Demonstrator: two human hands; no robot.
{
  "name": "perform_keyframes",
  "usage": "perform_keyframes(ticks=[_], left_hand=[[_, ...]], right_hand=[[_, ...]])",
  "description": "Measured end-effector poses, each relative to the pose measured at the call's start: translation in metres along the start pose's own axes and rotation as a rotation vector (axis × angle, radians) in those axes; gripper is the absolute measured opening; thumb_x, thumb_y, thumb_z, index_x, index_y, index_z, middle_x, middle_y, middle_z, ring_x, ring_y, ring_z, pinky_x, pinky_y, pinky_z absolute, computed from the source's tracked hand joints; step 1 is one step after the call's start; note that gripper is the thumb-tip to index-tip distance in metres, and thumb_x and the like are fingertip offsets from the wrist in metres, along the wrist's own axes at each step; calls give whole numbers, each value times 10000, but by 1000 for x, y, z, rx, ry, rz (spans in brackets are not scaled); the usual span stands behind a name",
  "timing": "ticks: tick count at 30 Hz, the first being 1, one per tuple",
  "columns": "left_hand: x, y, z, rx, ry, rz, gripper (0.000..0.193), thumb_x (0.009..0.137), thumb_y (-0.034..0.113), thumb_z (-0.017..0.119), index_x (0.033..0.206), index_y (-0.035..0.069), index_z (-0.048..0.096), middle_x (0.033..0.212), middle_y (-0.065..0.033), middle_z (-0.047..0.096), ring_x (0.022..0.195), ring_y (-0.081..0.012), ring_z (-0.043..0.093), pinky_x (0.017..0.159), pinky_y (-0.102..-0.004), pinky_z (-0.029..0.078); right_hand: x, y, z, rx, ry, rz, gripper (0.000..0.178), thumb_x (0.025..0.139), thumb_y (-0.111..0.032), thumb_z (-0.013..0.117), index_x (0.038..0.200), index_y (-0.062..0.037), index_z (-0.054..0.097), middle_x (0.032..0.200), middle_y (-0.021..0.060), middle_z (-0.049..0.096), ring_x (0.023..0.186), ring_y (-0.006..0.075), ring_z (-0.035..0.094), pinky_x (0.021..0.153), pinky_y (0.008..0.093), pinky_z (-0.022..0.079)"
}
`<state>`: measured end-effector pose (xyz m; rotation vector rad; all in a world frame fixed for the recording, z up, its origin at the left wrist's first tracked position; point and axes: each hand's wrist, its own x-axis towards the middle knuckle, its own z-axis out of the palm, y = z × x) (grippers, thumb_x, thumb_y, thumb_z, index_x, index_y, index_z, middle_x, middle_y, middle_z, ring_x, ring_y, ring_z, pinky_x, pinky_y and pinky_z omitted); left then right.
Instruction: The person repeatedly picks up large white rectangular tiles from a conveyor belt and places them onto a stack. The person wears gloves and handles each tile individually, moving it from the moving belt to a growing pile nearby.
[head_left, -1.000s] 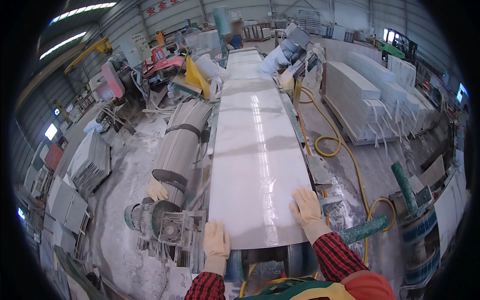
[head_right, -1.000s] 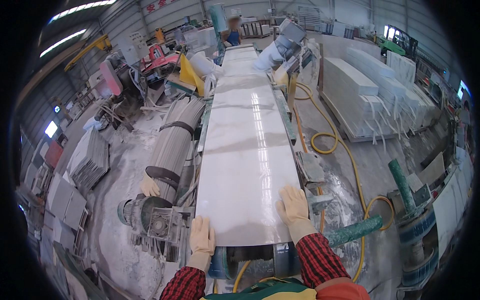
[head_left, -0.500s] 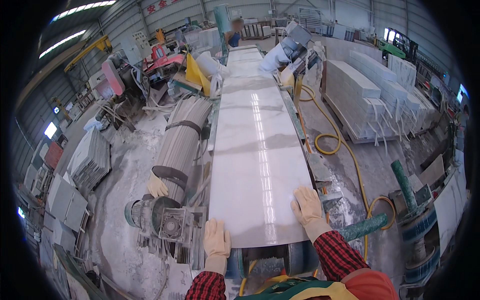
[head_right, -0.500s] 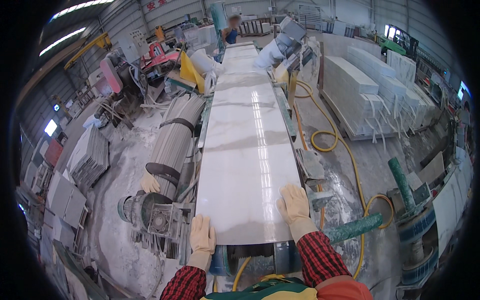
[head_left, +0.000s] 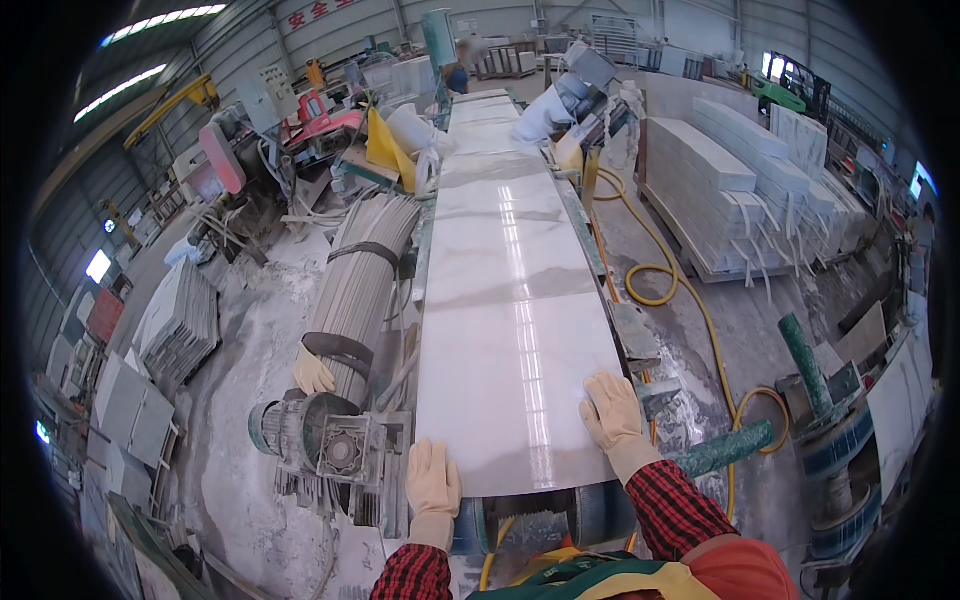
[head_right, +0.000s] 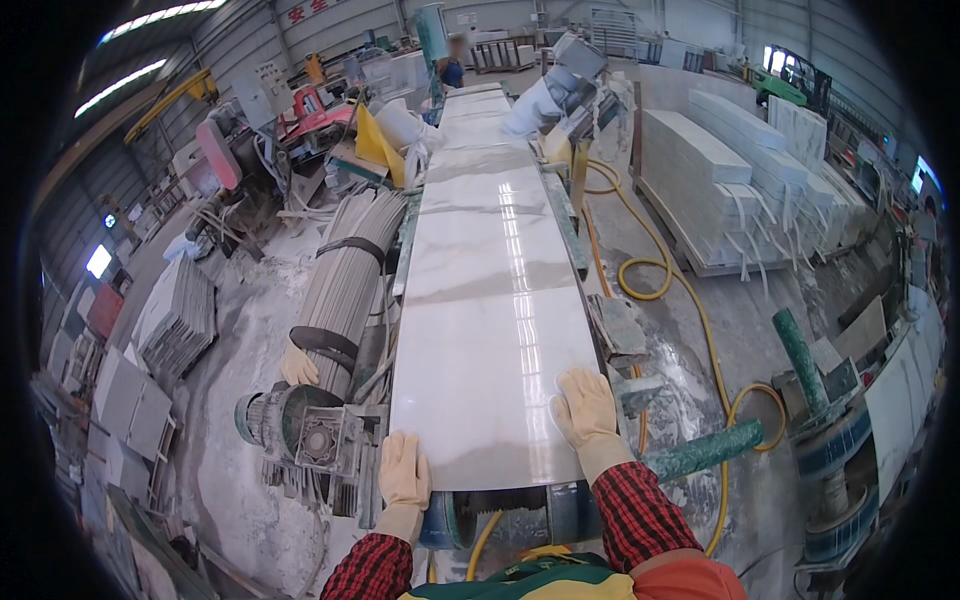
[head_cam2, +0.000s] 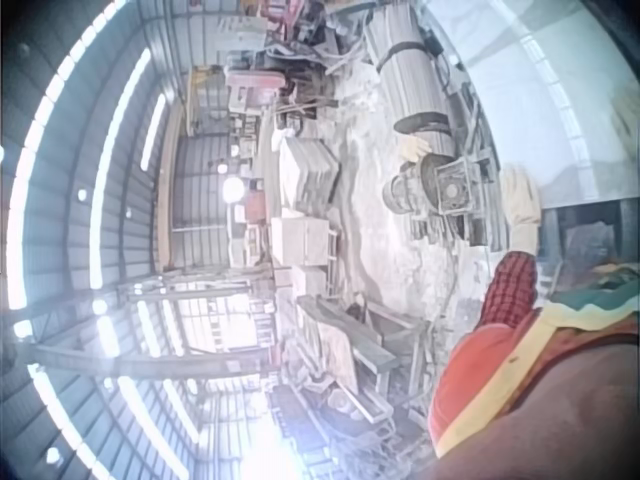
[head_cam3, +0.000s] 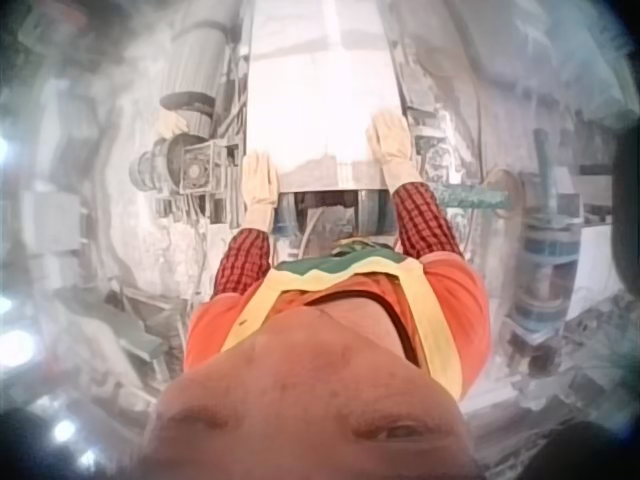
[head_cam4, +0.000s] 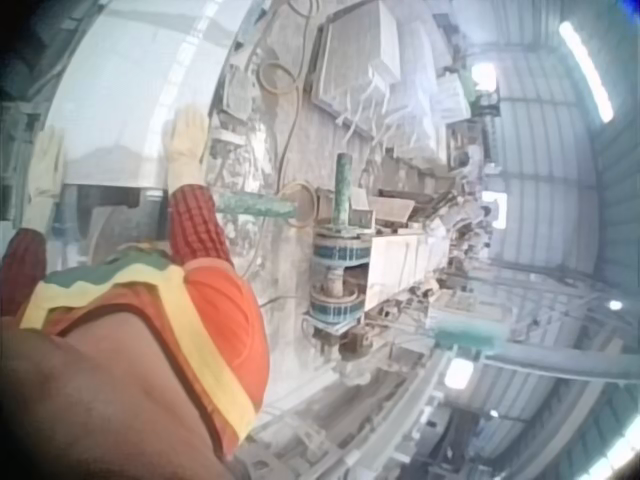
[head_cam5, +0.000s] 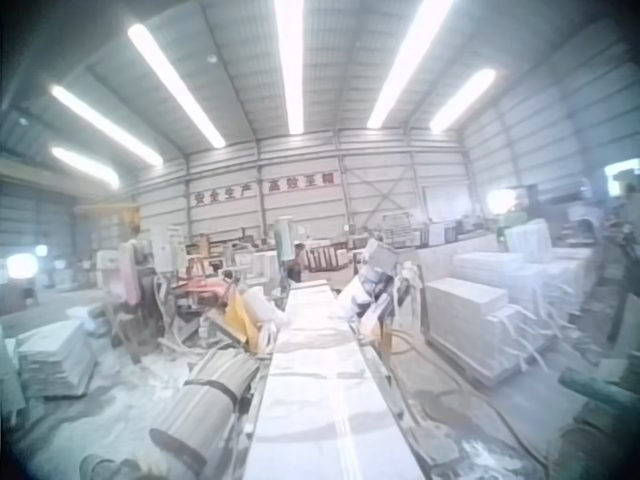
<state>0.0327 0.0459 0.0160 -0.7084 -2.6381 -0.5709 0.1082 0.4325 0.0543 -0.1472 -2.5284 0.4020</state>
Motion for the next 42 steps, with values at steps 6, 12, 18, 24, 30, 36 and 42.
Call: perform_keyframes(ticks=[6, 12, 18, 24, 30, 36, 42], left_hand=[[-1, 4, -6, 5, -16, -7, 467, 981, 223, 683, 1414, 50, 644, 1511, -275, 593, 1405, -525, 526, 1211, -593, 416], [-2, 9, -14, 88, -15, -5, 450, 962, 233, 689, 1377, 60, 670, 1474, -248, 625, 1396, -477, 538, 1164, -588, 424], [-10, 3, -6, 61, 73, 36, 432, 960, 222, 686, 1356, 52, 679, 1440, -250, 642, 1338, -487, 574, 1139, -589, 446], [-11, 7, -12, 53, 86, 54, 400, 955, 214, 684, 1317, 45, 680, 1382, -247, 655, 1295, -486, 586, 1113, -588, 456], [-12, 10, -15, 35, 96, 65, 363, 961, 217, 666, 1280, 45, 680, 1368, -245, 652, 1283, -480, 587, 1105, -584, 458], [-16, 9, -16, 33, 103, 72, 348, 965, 203, 656, 1274, 45, 682, 1363, -242, 654, 1279, -475, 589, 1098, -580, 462], [-18, 12, -19, 13, 94, 63, 335, 961, 187, 652, 1264, 46, 682, 1361, -245, 654, 1284, -478, 589, 1115, -576, 457]], right_hand=[[-1, -4, -5, 16, -13, 4, 348, 934, -317, 621, 1196, -88, 634, 1149, 151, 598, 1127, 365, 571, 1003, 510, 424], [-4, -6, -7, 19, -39, 21, 352, 937, -314, 618, 1205, -87, 637, 1154, 153, 600, 1134, 368, 572, 1006, 511, 426], [-10, -4, -2, -24, -2, 5, 350, 943, -314, 615, 1210, -88, 637, 1188, 155, 615, 1174, 368, 576, 1038, 517, 425], [-11, -8, -8, 11, -60, 30, 353, 944, -318, 617, 1210, -87, 639, 1192, 157, 619, 1170, 374, 575, 1040, 536, 421], [-15, -9, -8, 0, 0, -4, 355, 932, -308, 626, 1210, -87, 640, 1187, 155, 620, 1162, 374, 575, 1030, 526, 428], [-19, -10, -7, -12, -6, 2, 356, 925, -302, 636, 1207, -84, 640, 1179, 155, 620, 1156, 373, 578, 1027, 524, 431], [-22, -10, -8, -28, 27, -29, 346, 919, -298, 637, 1187, -80, 636, 1143, 157, 608, 1121, 375, 576, 986, 529, 431]])
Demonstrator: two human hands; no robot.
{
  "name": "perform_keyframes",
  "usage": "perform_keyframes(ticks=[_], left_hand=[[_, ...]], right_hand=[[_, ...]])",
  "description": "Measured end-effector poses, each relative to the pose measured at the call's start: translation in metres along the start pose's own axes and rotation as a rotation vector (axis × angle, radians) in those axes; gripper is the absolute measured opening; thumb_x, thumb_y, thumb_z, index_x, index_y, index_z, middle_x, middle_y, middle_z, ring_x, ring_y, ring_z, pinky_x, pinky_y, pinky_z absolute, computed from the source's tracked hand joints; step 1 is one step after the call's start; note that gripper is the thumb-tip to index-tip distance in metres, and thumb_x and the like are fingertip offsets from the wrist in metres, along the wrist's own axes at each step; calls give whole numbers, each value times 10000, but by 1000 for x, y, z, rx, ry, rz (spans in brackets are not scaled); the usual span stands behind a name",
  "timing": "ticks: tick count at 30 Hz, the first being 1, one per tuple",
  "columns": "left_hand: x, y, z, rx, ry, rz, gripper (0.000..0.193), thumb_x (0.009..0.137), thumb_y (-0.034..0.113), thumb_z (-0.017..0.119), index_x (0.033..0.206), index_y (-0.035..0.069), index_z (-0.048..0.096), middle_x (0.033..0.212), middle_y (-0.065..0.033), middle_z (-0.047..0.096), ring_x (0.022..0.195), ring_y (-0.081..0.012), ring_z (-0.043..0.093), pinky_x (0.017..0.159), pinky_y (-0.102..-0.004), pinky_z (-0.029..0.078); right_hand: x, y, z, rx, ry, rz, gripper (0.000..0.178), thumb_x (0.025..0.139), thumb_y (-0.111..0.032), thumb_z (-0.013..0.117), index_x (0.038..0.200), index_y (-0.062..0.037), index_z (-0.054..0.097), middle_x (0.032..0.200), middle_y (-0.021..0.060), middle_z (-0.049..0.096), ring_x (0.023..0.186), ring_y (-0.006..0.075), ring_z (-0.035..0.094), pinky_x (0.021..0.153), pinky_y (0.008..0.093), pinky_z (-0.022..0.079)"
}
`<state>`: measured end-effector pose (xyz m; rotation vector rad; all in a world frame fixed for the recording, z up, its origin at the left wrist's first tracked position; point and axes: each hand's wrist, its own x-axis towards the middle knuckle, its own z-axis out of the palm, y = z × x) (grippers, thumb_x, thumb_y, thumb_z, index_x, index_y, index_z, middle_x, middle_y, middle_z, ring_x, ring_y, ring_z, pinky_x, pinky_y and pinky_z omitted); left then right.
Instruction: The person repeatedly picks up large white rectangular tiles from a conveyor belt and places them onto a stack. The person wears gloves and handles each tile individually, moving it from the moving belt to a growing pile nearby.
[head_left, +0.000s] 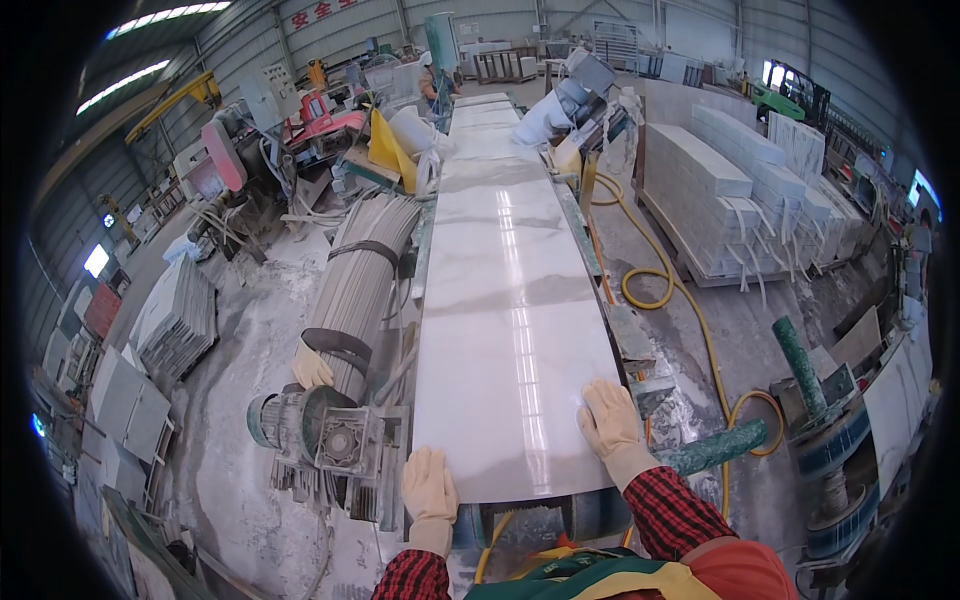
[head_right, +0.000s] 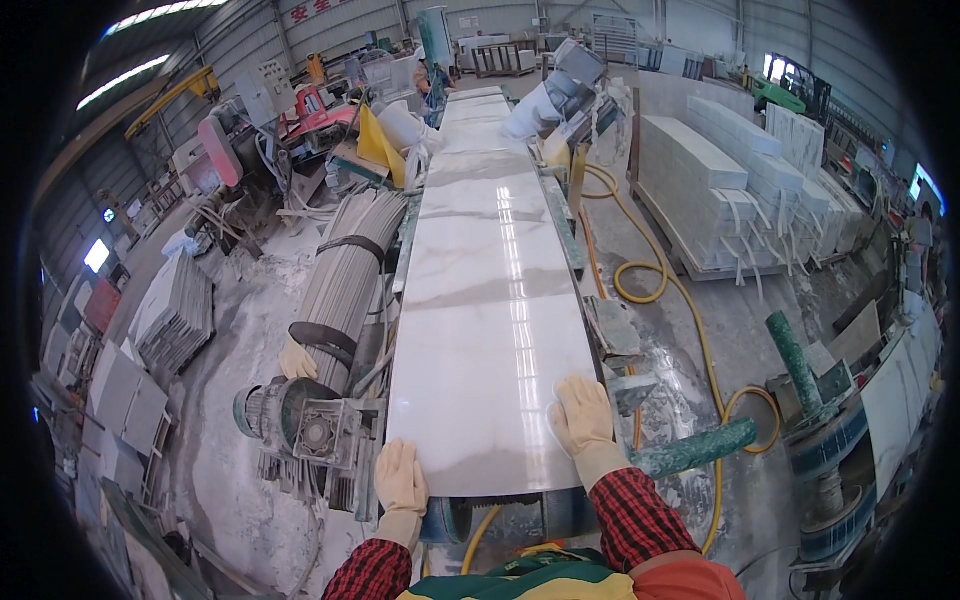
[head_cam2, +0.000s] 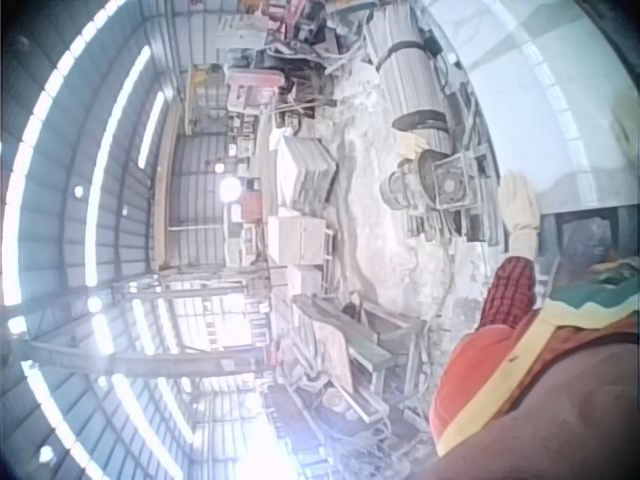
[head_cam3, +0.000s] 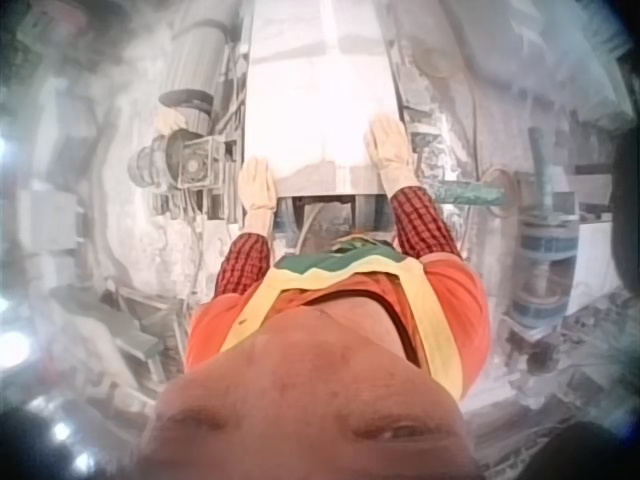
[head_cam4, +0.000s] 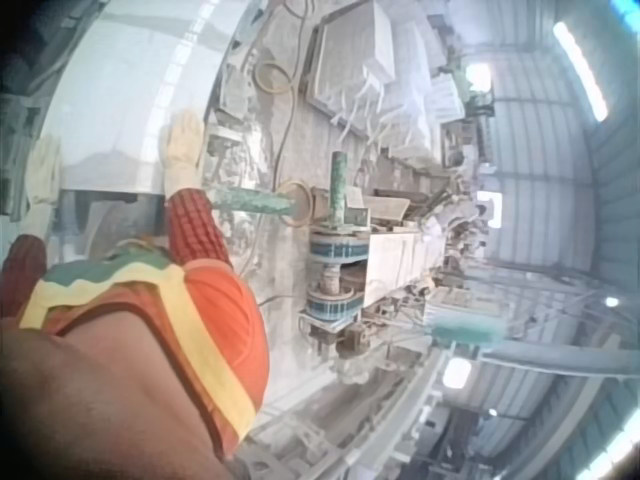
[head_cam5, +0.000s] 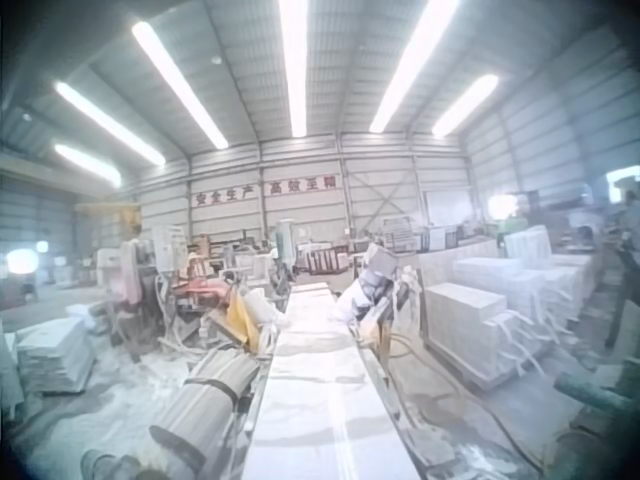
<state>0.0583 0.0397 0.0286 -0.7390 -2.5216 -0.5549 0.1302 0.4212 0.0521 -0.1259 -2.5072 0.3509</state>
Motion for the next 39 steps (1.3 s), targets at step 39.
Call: perform_keyframes(ticks=[39], left_hand=[[47, -10, 18, 140, -430, -36, 682, 1025, 434, 601, 1637, 154, 493, 1705, -207, 432, 1568, -465, 358, 1284, -627, 264]], right_hand=[[25, 28, 14, -53, -50, -68, 464, 949, -364, 619, 1328, -96, 616, 1331, 151, 599, 1316, 352, 535, 1153, 506, 388]])
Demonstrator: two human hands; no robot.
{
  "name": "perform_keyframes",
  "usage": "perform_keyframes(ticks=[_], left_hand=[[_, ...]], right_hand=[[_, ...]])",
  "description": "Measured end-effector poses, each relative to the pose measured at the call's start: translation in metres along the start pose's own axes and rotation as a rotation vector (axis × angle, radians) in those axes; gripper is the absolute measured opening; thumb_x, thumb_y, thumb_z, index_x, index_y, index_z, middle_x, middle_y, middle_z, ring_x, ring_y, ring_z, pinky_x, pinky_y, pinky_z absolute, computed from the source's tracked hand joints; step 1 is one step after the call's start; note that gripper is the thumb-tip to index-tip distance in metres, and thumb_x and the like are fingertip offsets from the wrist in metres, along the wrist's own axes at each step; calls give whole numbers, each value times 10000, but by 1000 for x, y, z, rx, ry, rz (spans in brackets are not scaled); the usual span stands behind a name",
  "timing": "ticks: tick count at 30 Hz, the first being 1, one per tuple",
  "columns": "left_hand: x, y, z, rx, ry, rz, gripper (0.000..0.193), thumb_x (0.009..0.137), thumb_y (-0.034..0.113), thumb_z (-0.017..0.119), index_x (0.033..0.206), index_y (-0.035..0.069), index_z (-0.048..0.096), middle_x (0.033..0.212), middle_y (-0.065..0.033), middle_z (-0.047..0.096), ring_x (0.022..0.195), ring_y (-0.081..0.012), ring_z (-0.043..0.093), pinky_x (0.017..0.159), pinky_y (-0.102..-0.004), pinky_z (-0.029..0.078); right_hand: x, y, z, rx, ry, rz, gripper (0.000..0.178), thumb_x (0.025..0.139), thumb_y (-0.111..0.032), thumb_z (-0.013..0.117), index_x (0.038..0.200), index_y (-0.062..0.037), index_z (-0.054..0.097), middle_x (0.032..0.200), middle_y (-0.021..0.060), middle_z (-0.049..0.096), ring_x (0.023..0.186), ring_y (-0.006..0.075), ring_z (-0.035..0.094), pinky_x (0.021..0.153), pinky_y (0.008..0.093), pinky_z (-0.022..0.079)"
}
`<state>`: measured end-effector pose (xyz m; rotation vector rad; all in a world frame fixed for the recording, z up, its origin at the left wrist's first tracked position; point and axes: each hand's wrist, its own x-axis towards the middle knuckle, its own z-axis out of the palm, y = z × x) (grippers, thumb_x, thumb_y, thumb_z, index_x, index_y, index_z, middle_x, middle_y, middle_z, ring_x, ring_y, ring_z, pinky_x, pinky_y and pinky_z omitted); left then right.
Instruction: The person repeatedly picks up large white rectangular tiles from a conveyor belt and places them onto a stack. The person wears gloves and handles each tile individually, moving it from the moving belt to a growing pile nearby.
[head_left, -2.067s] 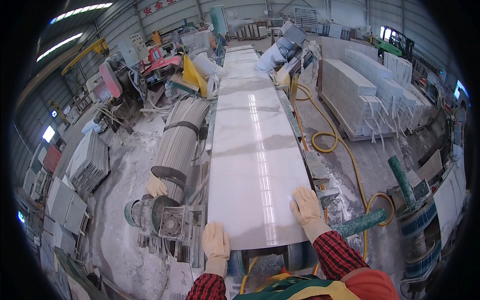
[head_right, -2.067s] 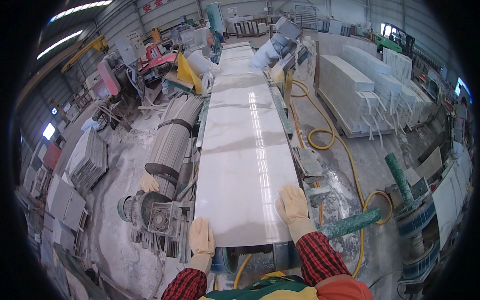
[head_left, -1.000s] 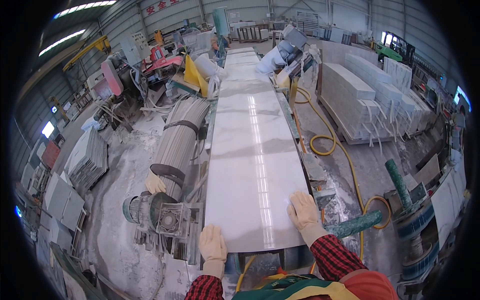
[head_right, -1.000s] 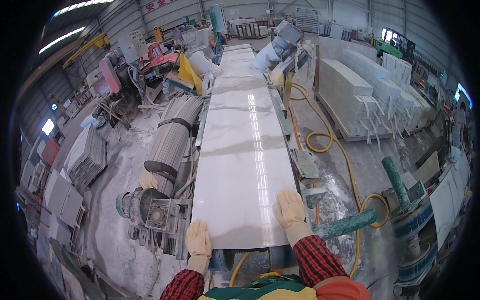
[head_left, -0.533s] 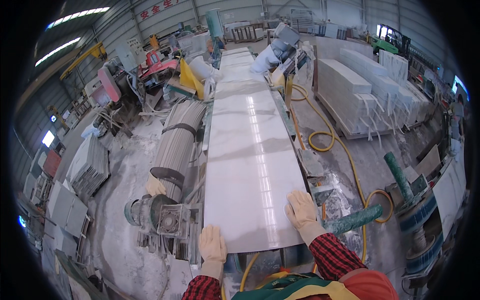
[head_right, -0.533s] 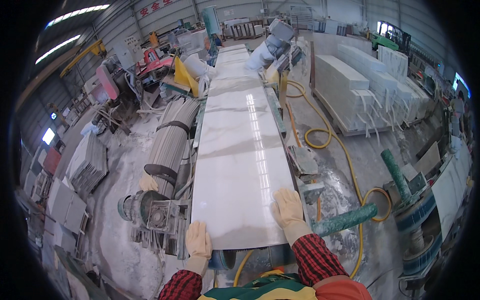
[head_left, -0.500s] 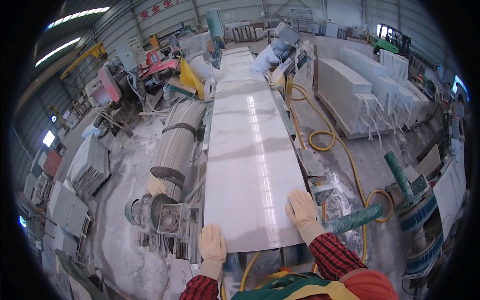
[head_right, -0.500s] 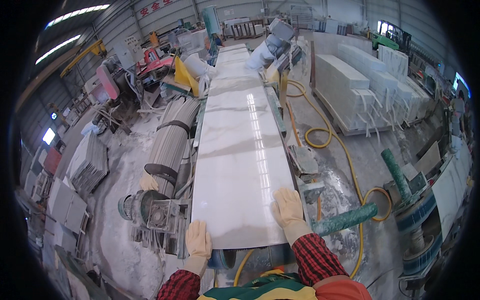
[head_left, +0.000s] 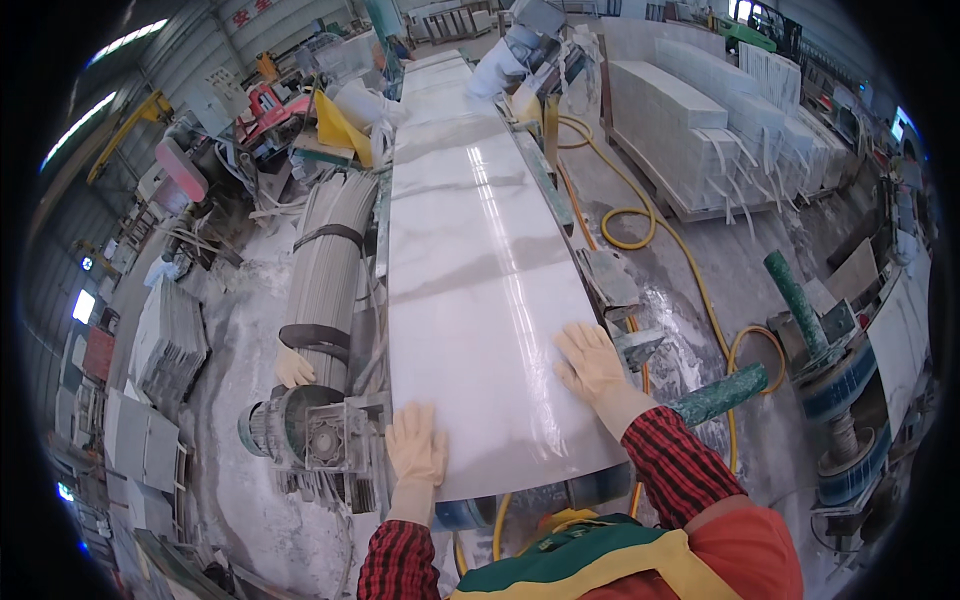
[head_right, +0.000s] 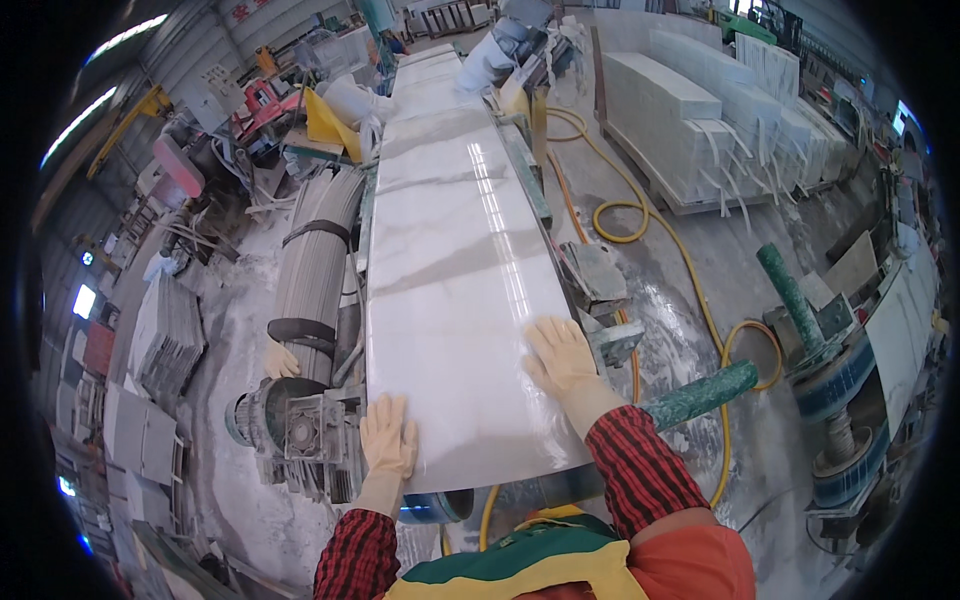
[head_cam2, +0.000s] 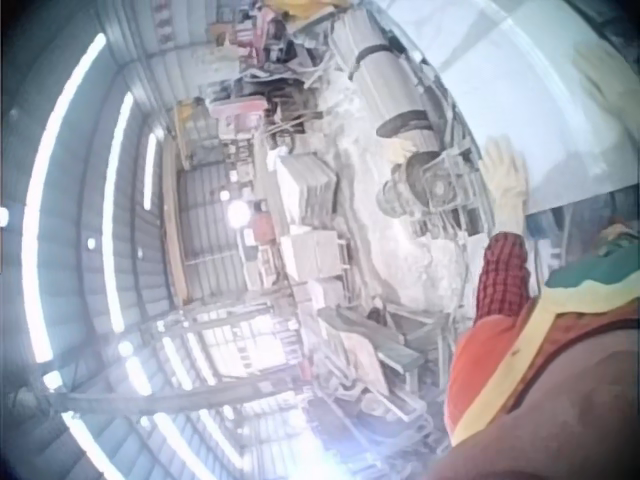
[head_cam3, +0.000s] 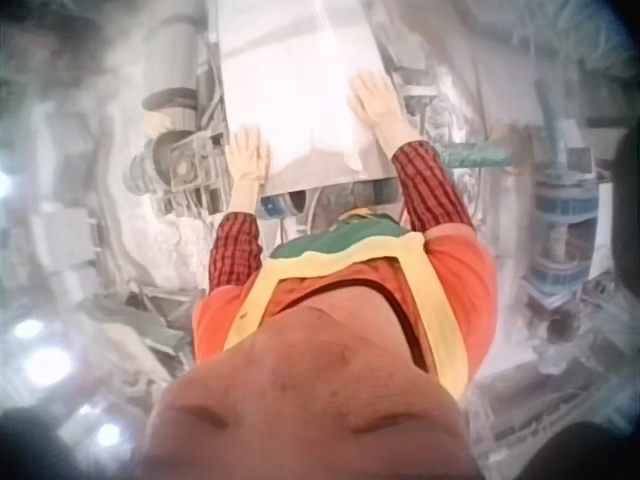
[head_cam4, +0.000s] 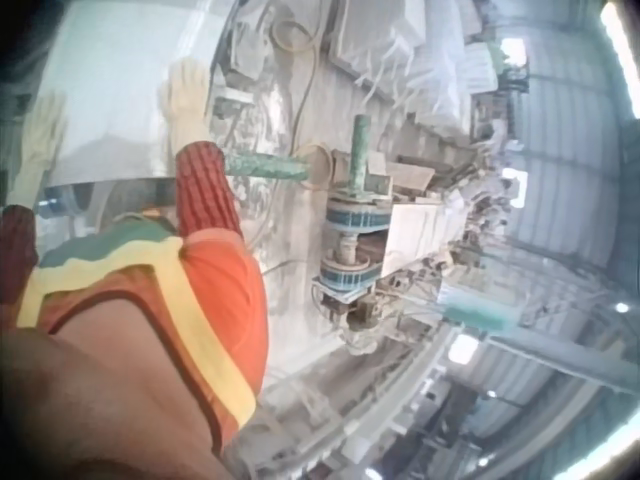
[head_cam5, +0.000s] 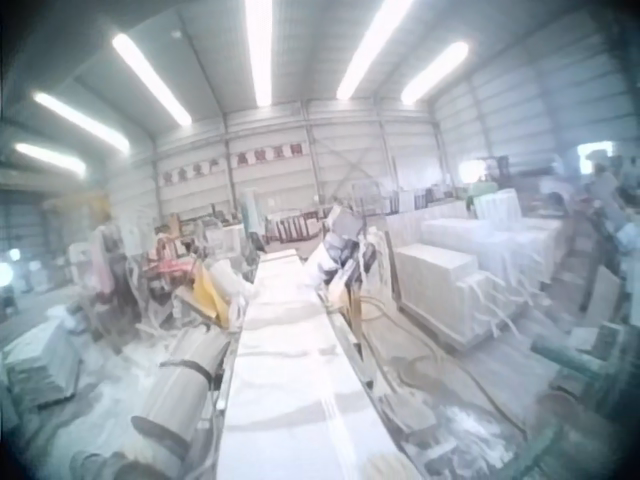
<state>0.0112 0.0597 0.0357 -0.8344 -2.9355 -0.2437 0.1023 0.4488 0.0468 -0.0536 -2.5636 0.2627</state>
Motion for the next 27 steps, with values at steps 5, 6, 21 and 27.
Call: perform_keyframes(ticks=[5, 6, 21, 27], left_hand=[[-3, 5, -9, -37, 6, -4, 643, 1057, 392, 595, 1647, 154, 497, 1695, -250, 454, 1536, -517, 398, 1279, -609, 281], [-4, 3, -6, -38, 19, -7, 647, 1048, 397, 600, 1640, 152, 508, 1693, -244, 460, 1539, -510, 400, 1279, -619, 279], [-13, -10, -5, -108, -3, 44, 665, 1009, 382, 645, 1606, 106, 546, 1694, -261, 447, 1560, -521, 370, 1281, -621, 280], [-16, -8, 1, -55, 64, 56, 637, 1028, 348, 653, 1610, 113, 544, 1678, -256, 472, 1537, -520, 403, 1275, -602, 303]], right_hand=[[42, 33, 38, -1, 10, 39, 460, 963, -367, 610, 1338, -101, 615, 1358, 153, 600, 1340, 357, 528, 1177, 506, 381], [52, 38, 46, 4, 5, 50, 461, 969, -368, 606, 1345, -102, 614, 1378, 155, 600, 1357, 359, 523, 1189, 506, 377], [66, 60, 69, 17, -124, 205, 610, 1042, -393, 585, 1524, -21, 552, 1629, 237, 531, 1543, 387, 453, 1324, 477, 299], [-62, -13, 14, 28, 17, 193, 621, 1018, -344, 628, 1520, 14, 553, 1589, 278, 544, 1502, 437, 485, 1299, 522, 340]])
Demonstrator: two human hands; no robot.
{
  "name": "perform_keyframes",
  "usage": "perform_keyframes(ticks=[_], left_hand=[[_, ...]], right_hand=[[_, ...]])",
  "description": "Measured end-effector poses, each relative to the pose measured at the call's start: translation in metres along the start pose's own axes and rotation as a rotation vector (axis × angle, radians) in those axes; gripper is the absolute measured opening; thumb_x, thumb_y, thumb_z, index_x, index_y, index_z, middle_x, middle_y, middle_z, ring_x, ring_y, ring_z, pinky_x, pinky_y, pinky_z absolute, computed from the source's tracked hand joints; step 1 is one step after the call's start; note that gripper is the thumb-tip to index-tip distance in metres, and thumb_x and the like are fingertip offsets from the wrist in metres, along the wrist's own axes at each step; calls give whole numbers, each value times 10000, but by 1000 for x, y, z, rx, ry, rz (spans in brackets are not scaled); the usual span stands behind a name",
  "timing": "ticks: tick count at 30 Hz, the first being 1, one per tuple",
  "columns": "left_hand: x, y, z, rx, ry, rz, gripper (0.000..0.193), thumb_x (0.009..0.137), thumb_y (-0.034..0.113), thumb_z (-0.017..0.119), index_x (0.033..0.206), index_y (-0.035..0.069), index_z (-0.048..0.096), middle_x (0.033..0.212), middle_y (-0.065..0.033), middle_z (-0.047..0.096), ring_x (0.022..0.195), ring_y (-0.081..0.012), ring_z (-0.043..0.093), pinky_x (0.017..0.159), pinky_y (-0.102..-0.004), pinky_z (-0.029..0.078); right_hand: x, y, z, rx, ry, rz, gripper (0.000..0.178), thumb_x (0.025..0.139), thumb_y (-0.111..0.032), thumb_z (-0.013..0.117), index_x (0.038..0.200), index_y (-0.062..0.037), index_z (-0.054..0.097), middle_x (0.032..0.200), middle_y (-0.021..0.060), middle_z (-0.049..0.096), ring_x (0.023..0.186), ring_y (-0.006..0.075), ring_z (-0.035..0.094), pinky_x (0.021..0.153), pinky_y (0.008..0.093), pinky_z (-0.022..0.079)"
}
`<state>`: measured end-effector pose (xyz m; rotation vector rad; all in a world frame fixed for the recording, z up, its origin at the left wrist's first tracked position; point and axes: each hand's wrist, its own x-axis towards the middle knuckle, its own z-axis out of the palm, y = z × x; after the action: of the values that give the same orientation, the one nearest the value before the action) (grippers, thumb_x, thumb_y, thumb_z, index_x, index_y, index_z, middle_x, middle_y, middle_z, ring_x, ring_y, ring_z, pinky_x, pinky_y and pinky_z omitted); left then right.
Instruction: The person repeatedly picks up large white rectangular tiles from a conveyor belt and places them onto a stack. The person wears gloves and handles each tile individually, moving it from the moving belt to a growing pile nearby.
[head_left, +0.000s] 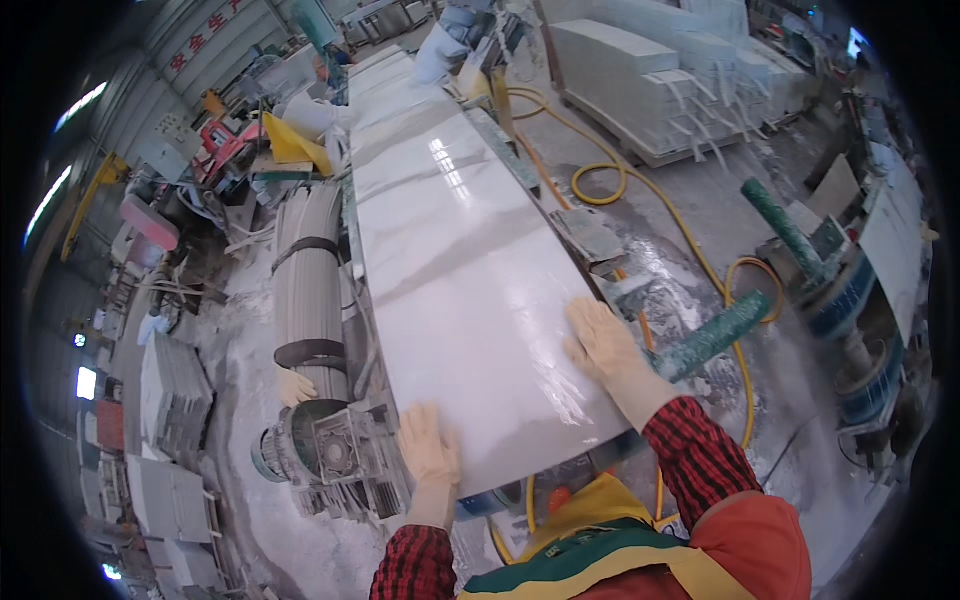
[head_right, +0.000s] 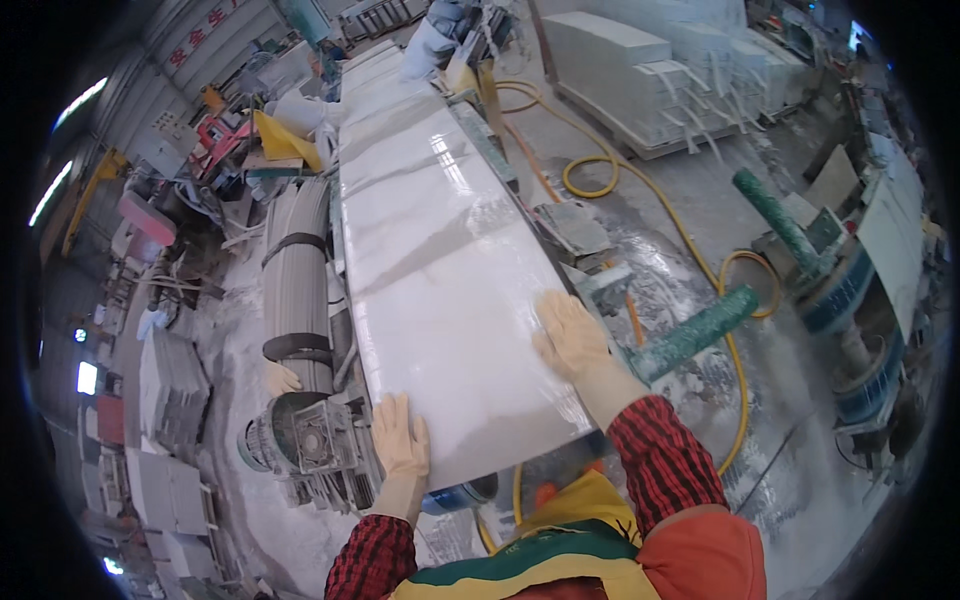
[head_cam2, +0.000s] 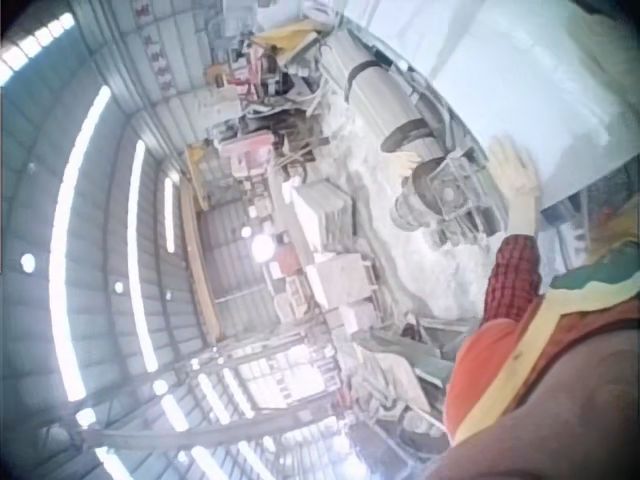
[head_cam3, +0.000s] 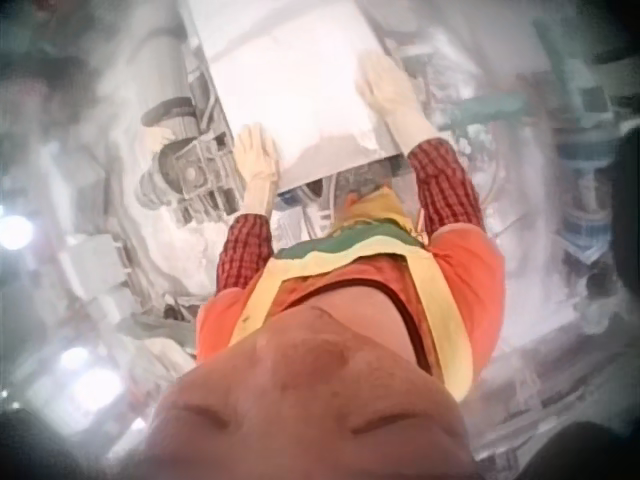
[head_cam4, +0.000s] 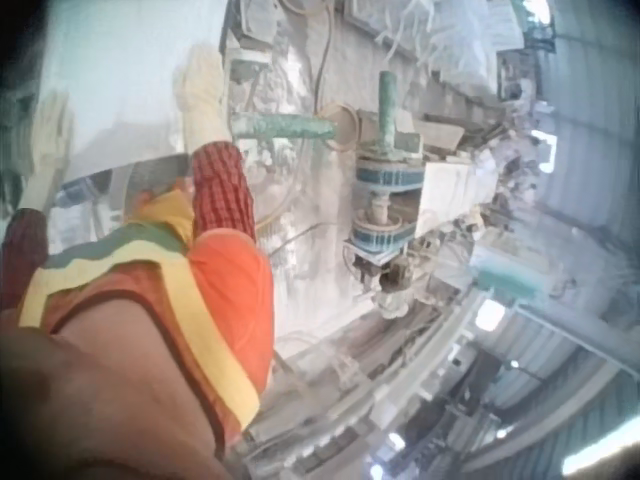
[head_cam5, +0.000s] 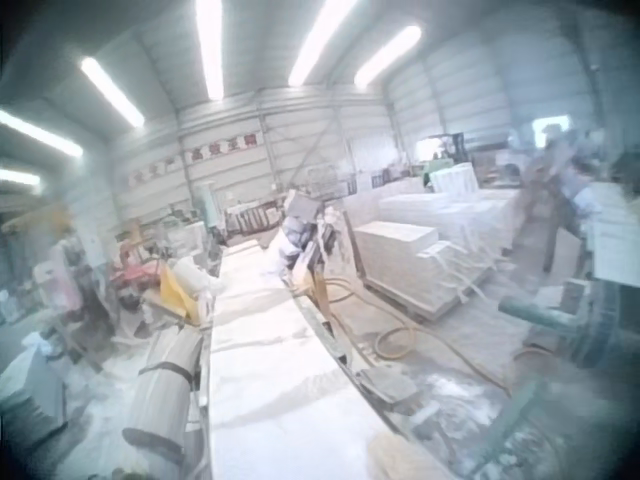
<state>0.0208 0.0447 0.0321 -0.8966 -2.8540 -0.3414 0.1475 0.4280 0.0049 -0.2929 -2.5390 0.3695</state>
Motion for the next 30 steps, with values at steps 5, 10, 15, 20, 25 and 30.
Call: perform_keyframes(ticks=[5, 10, 15, 20, 25, 30], left_hand=[[-10, -13, 7, -114, 40, 79, 603, 1042, 304, 654, 1603, 107, 551, 1681, -267, 463, 1529, -520, 416, 1275, -598, 314], [-51, -39, 12, -286, 102, 254, 599, 999, 194, 710, 1572, 83, 571, 1641, -286, 488, 1496, -528, 440, 1255, -606, 337], [-92, -37, -11, -319, 92, 376, 583, 969, 195, 721, 1511, 33, 584, 1552, -289, 543, 1437, -526, 476, 1238, -597, 357], [-65, -43, -19, -337, 73, 458, 554, 977, 200, 714, 1493, 32, 599, 1538, -280, 552, 1431, -505, 487, 1236, -586, 363], [-55, -36, -6, -298, 167, 406, 533, 982, 207, 710, 1474, 28, 610, 1525, -276, 566, 1428, -485, 506, 1236, -575, 370], [-88, -31, -24, -336, 33, 353, 550, 980, 172, 708, 1502, 37, 600, 1540, -277, 563, 1447, -491, 500, 1249, -581, 368]], right_hand=[[-103, -49, -72, -58, -47, 107, 604, 984, -288, 682, 1489, 23, 567, 1537, 286, 570, 1447, 464, 516, 1264, 547, 376], [-168, -106, -113, -48, -94, 314, 609, 983, -269, 718, 1492, 35, 580, 1508, 301, 600, 1412, 482, 551, 1239, 540, 413], [-244, -176, -74, 634, 37, 839, 565, 1064, -245, 709, 1542, 13, 559, 1502, 240, 627, 1345, 397, 639, 1177, 492, 498], [-189, -186, -16, 1794, 66, 1394, 558, 1121, -281, 679, 1570, -17, 481, 1537, 201, 602, 1412, 377, 605, 1170, 511, 533], [-142, -203, 10, 1767, 277, 1485, 592, 1139, -299, 639, 1612, -11, 432, 1623, 191, 523, 1463, 367, 556, 1198, 528, 506], [-205, -191, 11, 1581, -9, 1232, 595, 1156, -336, 608, 1624, -18, 423, 1623, 153, 542, 1463, 339, 565, 1217, 507, 483]])
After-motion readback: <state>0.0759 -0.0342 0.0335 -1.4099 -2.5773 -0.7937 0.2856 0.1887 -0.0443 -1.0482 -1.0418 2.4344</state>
